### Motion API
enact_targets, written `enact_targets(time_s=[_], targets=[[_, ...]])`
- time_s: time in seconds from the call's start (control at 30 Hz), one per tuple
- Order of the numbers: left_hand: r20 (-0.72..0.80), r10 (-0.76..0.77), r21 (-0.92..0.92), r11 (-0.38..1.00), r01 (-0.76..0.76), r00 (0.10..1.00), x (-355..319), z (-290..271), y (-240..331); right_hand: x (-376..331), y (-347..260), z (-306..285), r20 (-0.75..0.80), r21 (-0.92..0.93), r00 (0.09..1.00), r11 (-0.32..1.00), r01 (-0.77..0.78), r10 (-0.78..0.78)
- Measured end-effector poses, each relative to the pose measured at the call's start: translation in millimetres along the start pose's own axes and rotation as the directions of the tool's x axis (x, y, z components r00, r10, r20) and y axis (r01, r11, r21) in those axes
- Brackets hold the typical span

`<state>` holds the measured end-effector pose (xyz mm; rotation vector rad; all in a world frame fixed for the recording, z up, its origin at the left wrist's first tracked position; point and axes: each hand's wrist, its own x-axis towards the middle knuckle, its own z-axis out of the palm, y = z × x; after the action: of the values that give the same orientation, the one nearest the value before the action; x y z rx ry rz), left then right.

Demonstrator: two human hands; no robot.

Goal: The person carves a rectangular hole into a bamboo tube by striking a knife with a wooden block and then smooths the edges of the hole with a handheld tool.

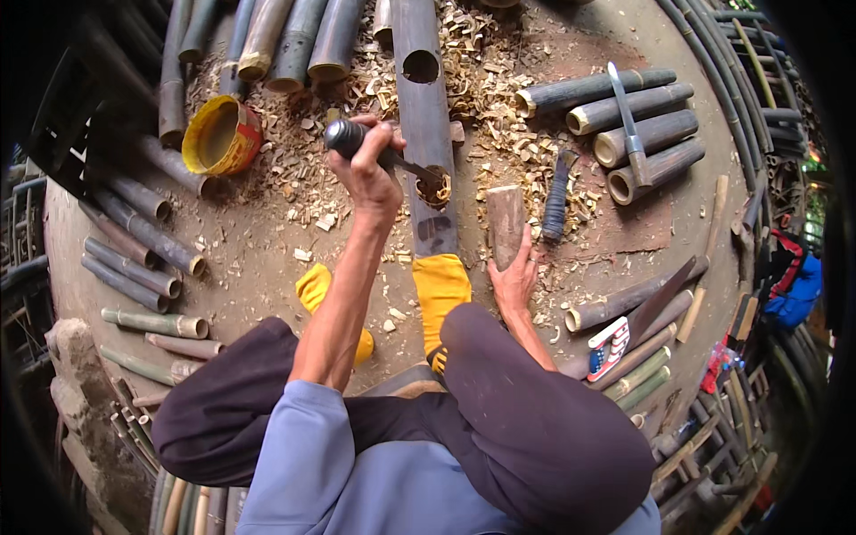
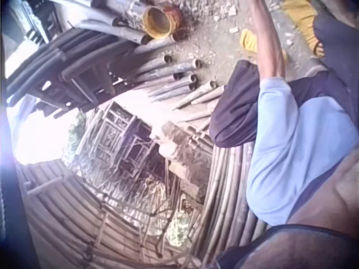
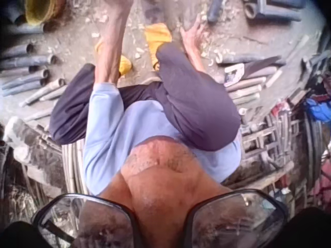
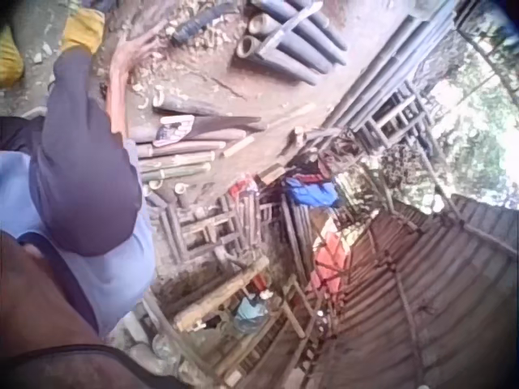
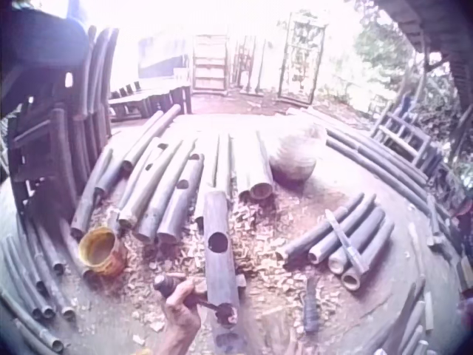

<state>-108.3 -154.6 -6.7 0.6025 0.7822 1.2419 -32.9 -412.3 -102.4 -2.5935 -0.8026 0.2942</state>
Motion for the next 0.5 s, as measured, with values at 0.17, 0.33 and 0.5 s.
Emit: enact_targets(time_s=[0.17,0.33,0.5], targets=[[0.002,-0.011,0.011,1.0,0.01,1.0,12.5,-15.4,-15.2,4.6,-8.6,5.2,0.017,-0.072,0.999,0.996,-0.046,0.047],[0.037,0.045,0.015,0.999,-0.045,0.998,5.7,-12.7,-12.8,10.9,-3.2,0.3,-0.029,-0.063,0.999,0.997,-0.044,0.042],[-0.123,0.126,0.187,0.977,-0.102,0.984,19.0,-7.6,-16.8,21.2,-5.3,-13.4,0.164,0.153,0.976,0.974,-0.168,0.143]])
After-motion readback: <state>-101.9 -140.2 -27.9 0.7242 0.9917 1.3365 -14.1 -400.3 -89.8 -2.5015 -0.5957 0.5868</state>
